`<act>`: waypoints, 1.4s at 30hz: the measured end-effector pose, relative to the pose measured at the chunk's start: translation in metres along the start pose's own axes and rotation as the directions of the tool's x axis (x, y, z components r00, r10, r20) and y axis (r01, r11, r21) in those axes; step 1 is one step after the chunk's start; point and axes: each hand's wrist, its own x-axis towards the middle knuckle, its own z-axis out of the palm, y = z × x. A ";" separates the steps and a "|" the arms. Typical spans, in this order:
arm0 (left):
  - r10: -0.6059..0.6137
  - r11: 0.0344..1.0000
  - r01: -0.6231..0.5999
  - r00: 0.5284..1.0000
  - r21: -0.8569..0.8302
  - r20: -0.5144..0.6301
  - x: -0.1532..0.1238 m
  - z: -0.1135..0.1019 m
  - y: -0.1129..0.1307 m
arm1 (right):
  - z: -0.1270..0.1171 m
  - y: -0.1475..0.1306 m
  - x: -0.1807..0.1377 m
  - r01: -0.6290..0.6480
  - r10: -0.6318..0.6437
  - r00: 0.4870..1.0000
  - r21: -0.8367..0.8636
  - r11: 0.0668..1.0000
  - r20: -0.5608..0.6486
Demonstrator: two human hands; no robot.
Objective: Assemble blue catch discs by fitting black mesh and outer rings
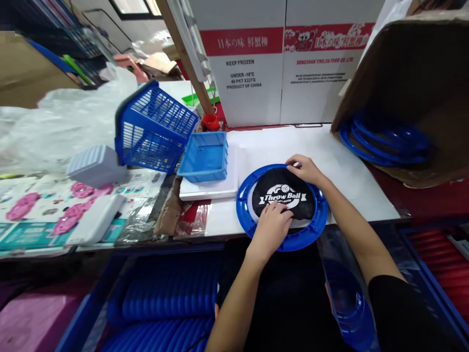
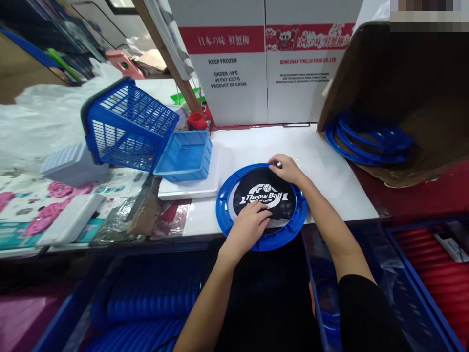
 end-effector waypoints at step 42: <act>0.306 0.896 -0.427 0.793 -0.122 -0.527 -0.022 0.010 -0.060 | 0.053 -0.116 -0.159 0.194 -0.275 0.952 -0.431 0.882 -0.134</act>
